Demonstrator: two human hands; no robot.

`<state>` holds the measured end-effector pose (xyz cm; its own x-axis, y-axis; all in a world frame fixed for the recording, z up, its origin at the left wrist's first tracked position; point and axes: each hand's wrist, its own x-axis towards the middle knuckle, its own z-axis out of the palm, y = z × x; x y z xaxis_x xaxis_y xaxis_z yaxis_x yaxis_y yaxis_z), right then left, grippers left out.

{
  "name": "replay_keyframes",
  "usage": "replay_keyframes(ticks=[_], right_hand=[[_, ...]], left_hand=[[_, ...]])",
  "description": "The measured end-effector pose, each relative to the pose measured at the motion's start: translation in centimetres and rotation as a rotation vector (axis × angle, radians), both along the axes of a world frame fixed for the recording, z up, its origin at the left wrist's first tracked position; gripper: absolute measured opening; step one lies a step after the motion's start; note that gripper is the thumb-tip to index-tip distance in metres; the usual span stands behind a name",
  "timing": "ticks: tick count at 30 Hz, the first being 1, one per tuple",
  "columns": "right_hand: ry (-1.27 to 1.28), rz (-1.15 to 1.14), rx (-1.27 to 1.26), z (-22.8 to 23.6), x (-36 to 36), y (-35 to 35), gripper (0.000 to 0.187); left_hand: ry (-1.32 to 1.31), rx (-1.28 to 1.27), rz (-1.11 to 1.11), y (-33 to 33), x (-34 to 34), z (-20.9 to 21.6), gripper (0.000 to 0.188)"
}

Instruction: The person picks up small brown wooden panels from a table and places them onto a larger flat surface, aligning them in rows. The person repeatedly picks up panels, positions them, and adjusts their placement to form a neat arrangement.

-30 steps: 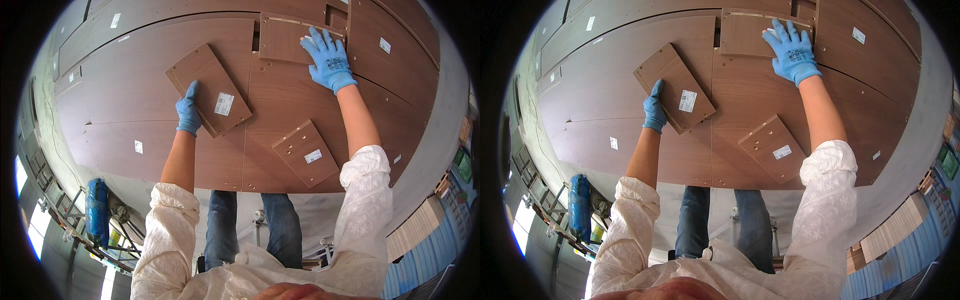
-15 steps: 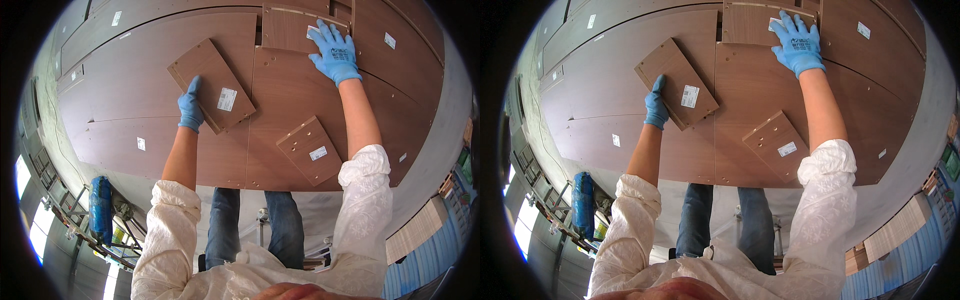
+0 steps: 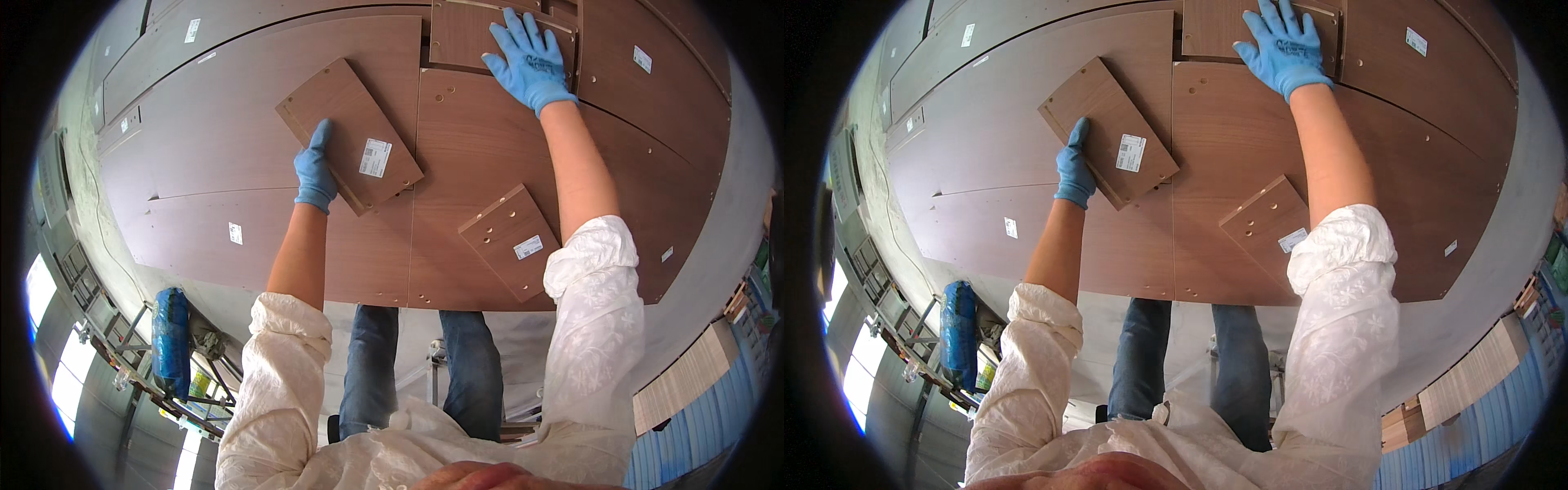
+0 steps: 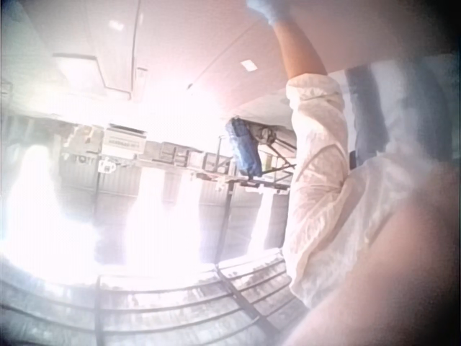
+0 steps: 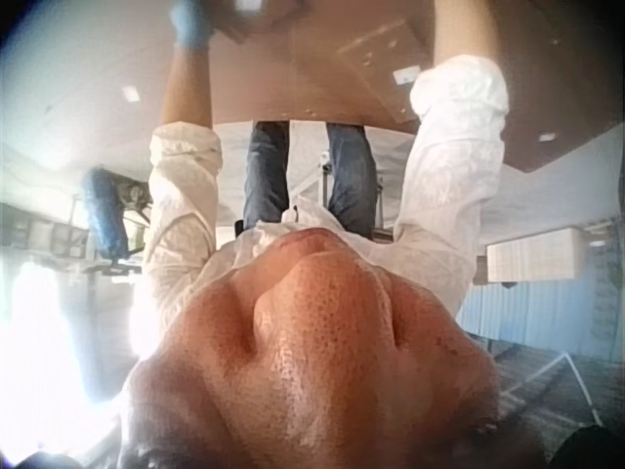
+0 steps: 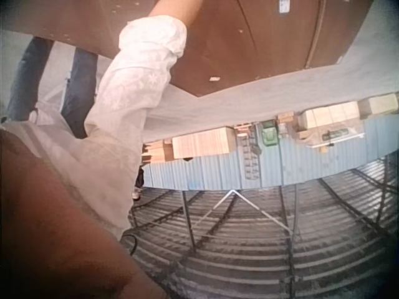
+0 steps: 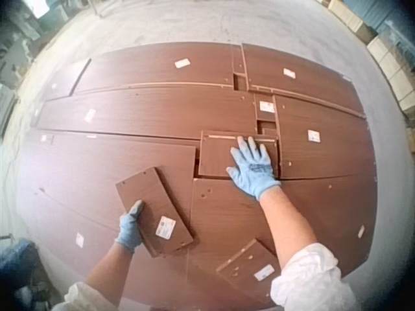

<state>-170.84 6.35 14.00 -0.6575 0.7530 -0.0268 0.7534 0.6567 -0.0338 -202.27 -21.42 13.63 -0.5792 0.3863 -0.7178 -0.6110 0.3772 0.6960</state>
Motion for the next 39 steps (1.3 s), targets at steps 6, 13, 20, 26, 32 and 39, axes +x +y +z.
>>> replay_keyframes(ticks=[6,13,20,26,32,39], right_hand=[[0.003,0.017,0.103,-2.5,1.1,-1.6,0.072],[-0.047,-0.028,0.041,-1.7,0.7,-3.4,0.077],[-0.012,-0.036,0.064,-1.8,0.8,-4.0,0.080],[0.026,-0.019,0.097,-1.9,1.8,-3.5,0.082],[-0.026,-0.029,0.105,-1.7,2.2,-3.5,0.081],[0.026,-0.019,0.102,-1.7,2.8,-3.3,0.080]], left_hand=[[-0.016,0.009,0.007,0.0,0.0,-0.3,0.048],[0.002,0.038,-0.002,0.0,0.0,-0.5,0.045],[-0.011,0.042,0.016,0.3,0.1,-0.2,0.047],[-0.008,-0.011,0.020,0.8,0.4,0.2,0.048],[-0.018,0.029,0.014,0.9,0.4,0.2,0.048],[-0.015,0.012,0.010,1.0,0.3,-0.1,0.048]])
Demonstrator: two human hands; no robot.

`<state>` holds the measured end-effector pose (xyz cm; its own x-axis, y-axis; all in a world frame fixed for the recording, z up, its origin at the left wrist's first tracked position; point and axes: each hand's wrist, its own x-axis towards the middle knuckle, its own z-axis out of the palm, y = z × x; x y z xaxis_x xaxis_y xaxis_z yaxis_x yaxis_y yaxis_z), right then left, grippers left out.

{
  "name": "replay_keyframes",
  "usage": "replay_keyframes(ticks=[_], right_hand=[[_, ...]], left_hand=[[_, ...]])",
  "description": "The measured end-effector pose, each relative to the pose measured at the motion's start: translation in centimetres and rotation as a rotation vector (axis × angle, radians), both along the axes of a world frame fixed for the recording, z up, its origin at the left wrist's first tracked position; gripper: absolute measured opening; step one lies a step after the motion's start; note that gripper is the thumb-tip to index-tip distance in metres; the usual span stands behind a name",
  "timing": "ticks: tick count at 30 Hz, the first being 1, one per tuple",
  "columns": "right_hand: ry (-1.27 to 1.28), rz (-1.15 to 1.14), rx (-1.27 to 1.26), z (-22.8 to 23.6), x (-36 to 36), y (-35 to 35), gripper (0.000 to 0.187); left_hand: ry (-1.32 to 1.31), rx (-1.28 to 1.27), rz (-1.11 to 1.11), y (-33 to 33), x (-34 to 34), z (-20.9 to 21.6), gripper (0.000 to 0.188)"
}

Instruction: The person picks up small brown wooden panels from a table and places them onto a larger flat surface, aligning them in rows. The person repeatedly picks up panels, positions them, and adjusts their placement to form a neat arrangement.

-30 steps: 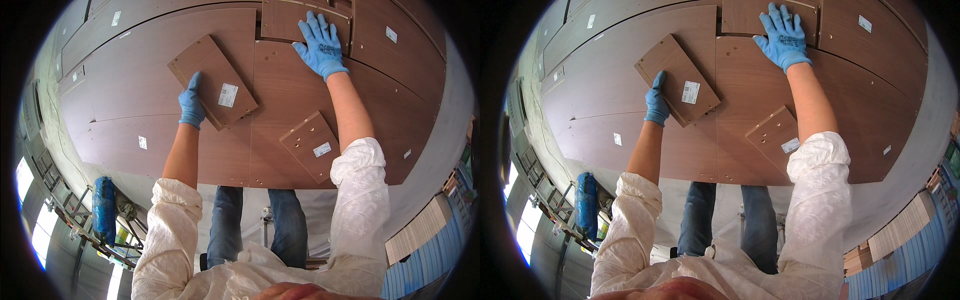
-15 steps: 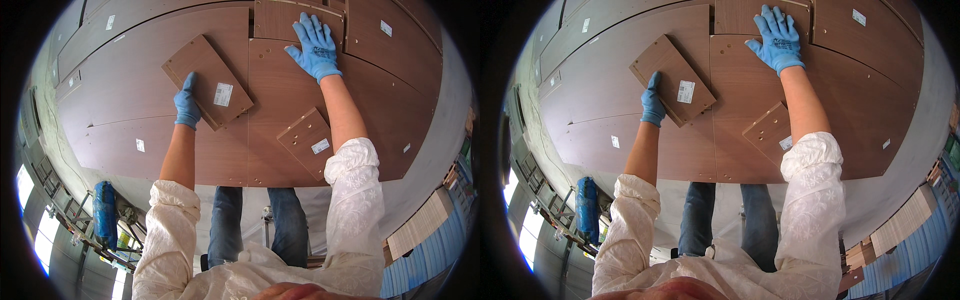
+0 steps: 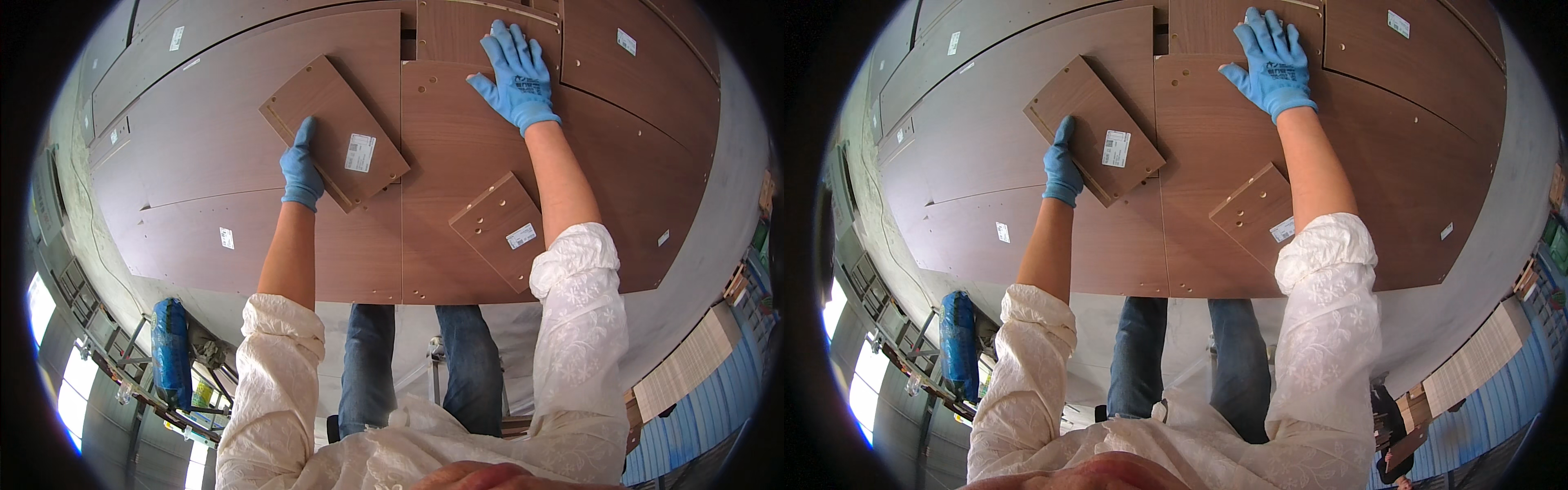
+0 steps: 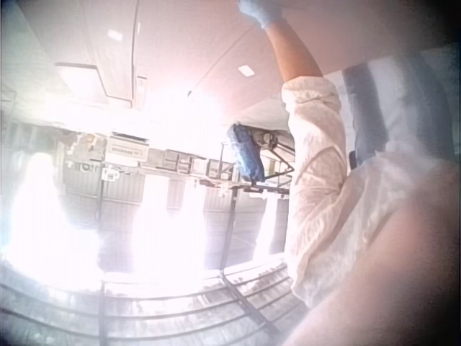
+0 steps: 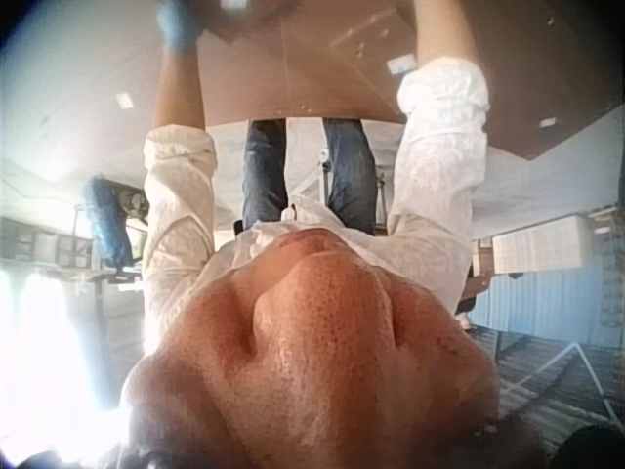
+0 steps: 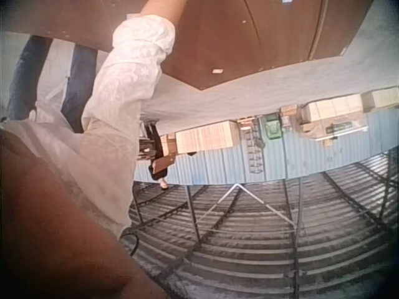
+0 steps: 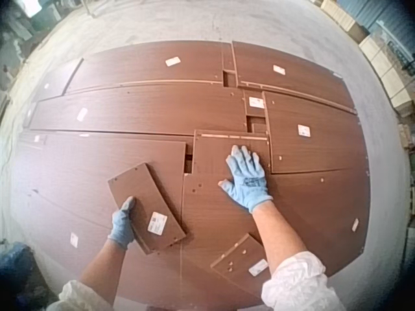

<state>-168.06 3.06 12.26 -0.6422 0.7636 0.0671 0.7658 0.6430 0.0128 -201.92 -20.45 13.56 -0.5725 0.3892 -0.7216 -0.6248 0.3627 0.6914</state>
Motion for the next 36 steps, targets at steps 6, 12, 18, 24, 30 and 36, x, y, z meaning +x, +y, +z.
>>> replay_keyframes(ticks=[6,12,18,24,30,36], right_hand=[[0.210,-0.019,0.061,0.2,0.5,-0.6,0.077],[0.368,-0.541,0.323,0.6,7.5,-4.7,0.075],[0.171,-0.957,0.145,-1.8,10.7,-7.0,0.070],[0.235,-0.950,0.175,-0.8,10.2,-6.4,0.063],[0.255,-0.949,0.153,0.3,10.2,-5.7,0.064],[0.242,-0.991,0.075,0.5,10.3,-5.3,0.065]], left_hand=[[0.026,0.012,-0.008,0.0,0.0,-0.1,0.048],[-0.061,-0.006,-0.060,-0.6,-0.9,-0.5,0.048],[-0.201,0.100,-0.036,1.2,1.2,4.5,0.044],[-0.060,0.331,-0.096,13.0,6.9,7.9,0.038],[-0.649,0.566,-0.014,28.9,12.0,6.6,0.030],[-0.807,0.518,0.137,36.9,15.9,4.0,0.017]])
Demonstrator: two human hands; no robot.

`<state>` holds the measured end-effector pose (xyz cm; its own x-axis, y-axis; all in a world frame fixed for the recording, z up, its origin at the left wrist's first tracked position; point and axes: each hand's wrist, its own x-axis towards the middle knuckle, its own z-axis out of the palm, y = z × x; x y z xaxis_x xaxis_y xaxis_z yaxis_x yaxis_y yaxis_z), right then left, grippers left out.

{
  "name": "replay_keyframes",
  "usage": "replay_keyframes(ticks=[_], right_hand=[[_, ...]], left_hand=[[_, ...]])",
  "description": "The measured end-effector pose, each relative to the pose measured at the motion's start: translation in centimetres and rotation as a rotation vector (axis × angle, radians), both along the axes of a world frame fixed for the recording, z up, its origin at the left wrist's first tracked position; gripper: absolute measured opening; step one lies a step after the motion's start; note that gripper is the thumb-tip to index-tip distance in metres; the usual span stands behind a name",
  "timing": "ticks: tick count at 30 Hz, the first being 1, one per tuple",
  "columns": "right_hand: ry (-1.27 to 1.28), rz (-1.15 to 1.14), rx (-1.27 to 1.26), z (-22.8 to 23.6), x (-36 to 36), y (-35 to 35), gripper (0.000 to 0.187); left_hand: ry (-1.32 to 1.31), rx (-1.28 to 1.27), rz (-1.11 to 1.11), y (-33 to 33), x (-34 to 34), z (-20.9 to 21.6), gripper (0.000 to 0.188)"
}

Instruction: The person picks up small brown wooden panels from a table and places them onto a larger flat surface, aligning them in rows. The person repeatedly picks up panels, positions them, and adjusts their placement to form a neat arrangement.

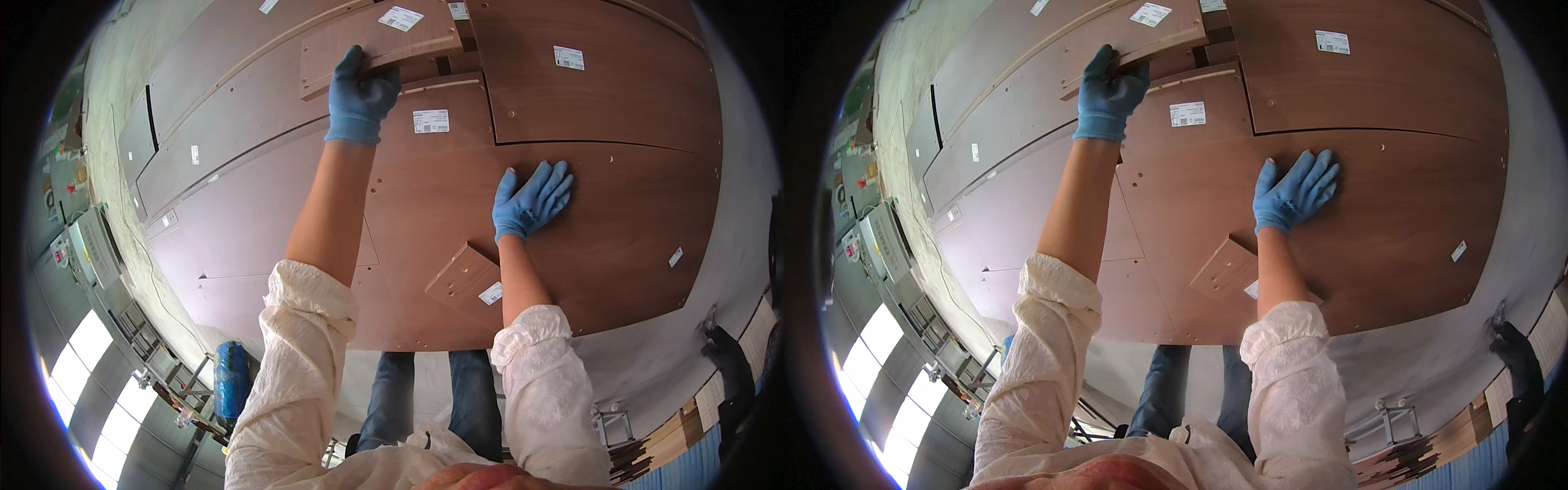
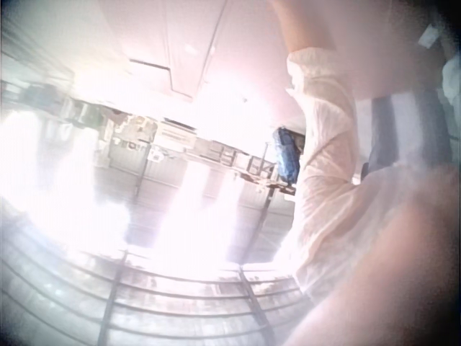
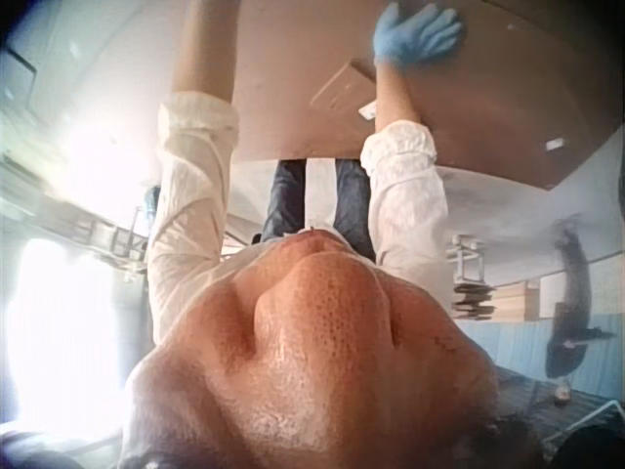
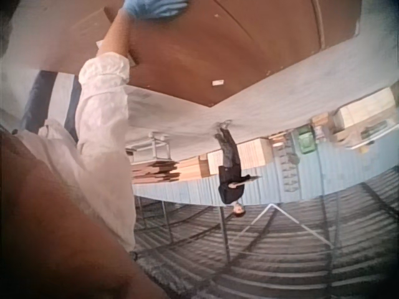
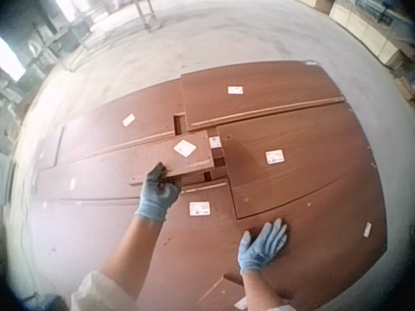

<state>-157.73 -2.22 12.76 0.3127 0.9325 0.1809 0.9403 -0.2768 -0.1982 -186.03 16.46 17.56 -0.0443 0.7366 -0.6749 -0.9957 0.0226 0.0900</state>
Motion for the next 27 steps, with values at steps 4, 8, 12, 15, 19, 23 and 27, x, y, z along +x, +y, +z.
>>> replay_keyframes(ticks=[4,8,12,15,19,23,27], right_hand=[[0.002,0.005,-0.004,0.1,0.0,0.2,0.064],[0.003,-0.002,-0.014,0.0,0.1,0.4,0.064],[0.007,-0.001,0.000,0.0,0.1,0.6,0.064],[0.007,-0.011,-0.016,0.1,0.1,0.6,0.065],[0.021,-0.003,-0.029,0.2,0.2,0.5,0.066],[0.020,0.002,-0.012,0.1,0.2,0.5,0.065],[0.011,-0.003,-0.021,0.1,0.2,0.6,0.064]], left_hand=[[-0.086,-0.035,-0.007,3.0,0.5,-3.7,0.011],[0.057,-0.265,0.011,4.1,2.0,-4.1,0.021],[0.180,-0.310,-0.437,0.8,2.9,1.9,0.060],[0.435,-0.043,-0.604,-1.9,3.5,5.4,0.066],[1.540,0.058,-0.650,-0.6,3.5,3.7,0.058],[2.621,0.078,-0.774,2.2,2.0,-1.2,0.066],[2.762,0.211,-1.112,2.2,2.2,-4.4,0.074]])
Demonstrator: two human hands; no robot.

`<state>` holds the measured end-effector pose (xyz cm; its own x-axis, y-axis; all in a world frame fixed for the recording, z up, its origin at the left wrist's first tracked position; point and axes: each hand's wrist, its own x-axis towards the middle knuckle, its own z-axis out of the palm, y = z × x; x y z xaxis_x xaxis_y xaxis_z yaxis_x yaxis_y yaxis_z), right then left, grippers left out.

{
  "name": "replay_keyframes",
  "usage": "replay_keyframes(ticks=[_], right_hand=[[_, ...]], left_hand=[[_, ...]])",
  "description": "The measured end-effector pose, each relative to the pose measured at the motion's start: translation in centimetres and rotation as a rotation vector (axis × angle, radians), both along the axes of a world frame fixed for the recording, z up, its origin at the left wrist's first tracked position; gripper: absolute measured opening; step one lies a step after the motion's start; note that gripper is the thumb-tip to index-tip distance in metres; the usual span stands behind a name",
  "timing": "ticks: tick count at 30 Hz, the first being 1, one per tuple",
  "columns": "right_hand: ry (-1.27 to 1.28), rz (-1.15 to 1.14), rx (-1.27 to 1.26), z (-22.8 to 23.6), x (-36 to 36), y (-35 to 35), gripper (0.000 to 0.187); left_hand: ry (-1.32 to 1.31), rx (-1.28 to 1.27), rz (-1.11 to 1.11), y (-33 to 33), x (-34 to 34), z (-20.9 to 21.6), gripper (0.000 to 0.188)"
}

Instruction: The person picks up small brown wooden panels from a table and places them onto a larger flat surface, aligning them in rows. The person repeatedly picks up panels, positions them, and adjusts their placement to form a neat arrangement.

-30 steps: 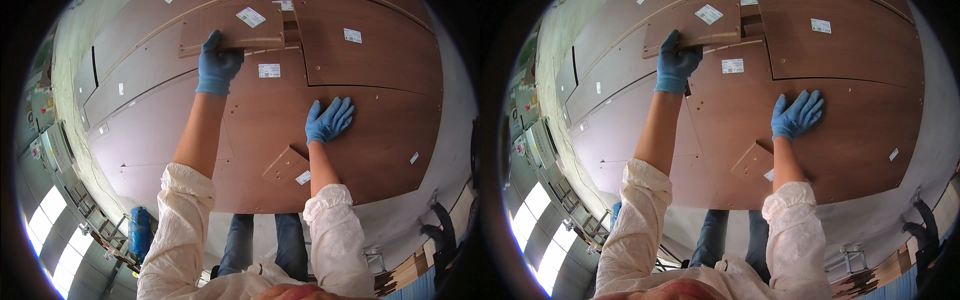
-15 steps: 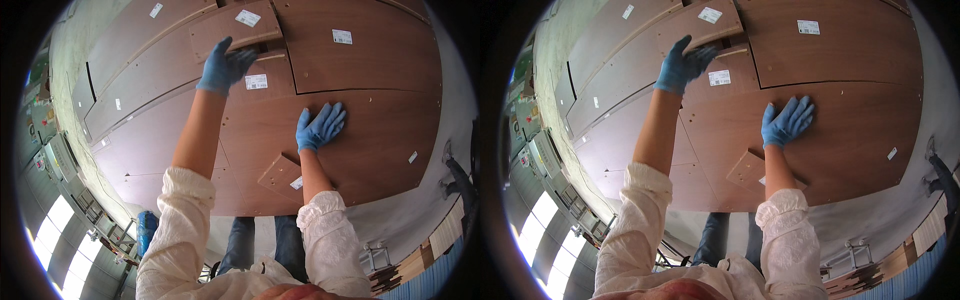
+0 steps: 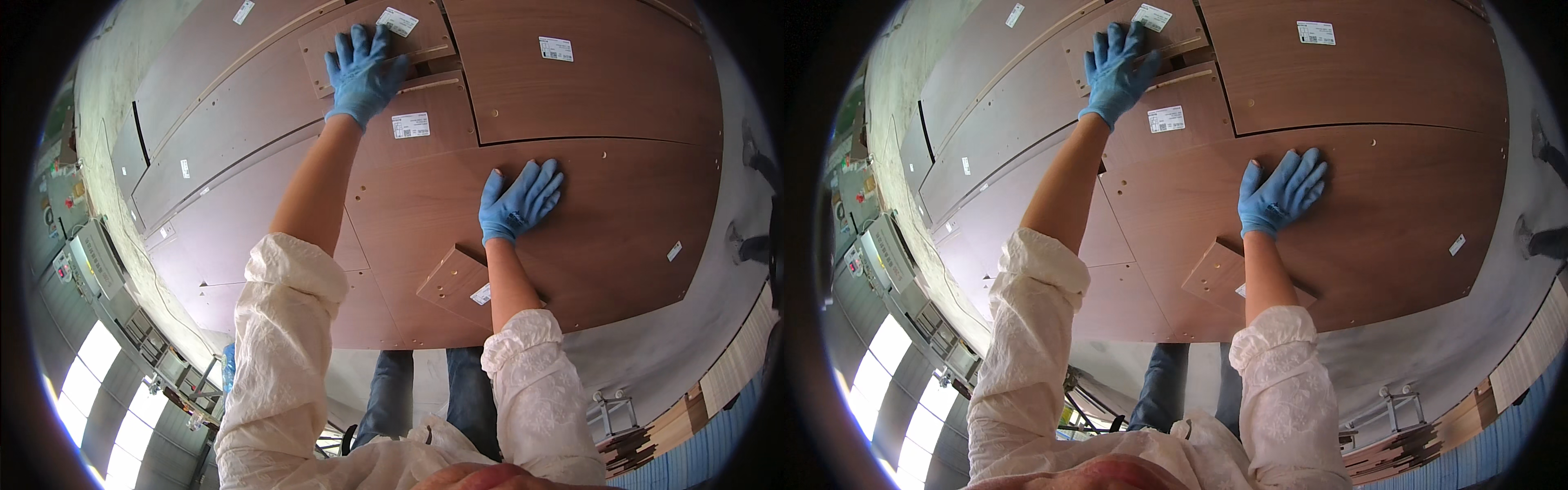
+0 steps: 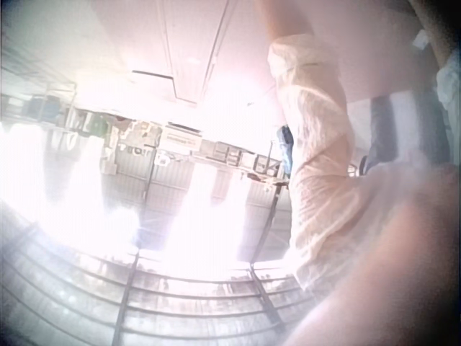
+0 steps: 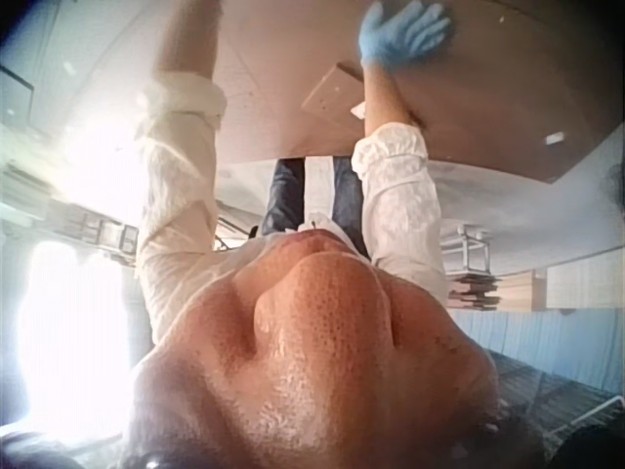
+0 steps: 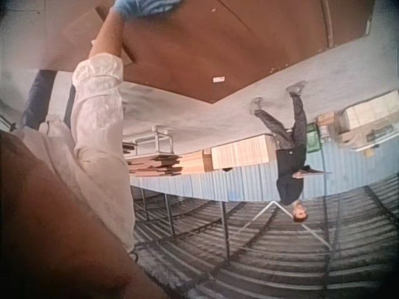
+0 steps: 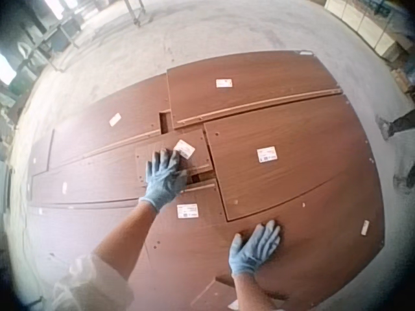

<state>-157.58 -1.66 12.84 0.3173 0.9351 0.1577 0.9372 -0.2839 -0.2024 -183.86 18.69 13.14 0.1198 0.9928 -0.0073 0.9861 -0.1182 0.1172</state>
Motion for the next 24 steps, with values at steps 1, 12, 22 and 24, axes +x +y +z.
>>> replay_keyframes(ticks=[1,12,22,24], right_hand=[[0.001,0.000,0.002,0.0,0.0,0.0,0.064],[0.014,-0.002,0.008,0.0,0.0,0.1,0.064],[0.010,-0.007,-0.014,0.4,0.0,0.2,0.064],[0.012,-0.006,-0.007,0.4,0.0,0.1,0.064]], left_hand=[[0.016,-0.026,0.002,-0.3,0.3,-0.3,0.077],[-0.006,0.028,-0.018,-2.0,1.4,0.0,0.078],[-0.040,0.026,-0.111,-2.3,0.0,0.3,0.076],[-0.030,0.055,-0.140,-2.4,-0.3,0.3,0.075]])
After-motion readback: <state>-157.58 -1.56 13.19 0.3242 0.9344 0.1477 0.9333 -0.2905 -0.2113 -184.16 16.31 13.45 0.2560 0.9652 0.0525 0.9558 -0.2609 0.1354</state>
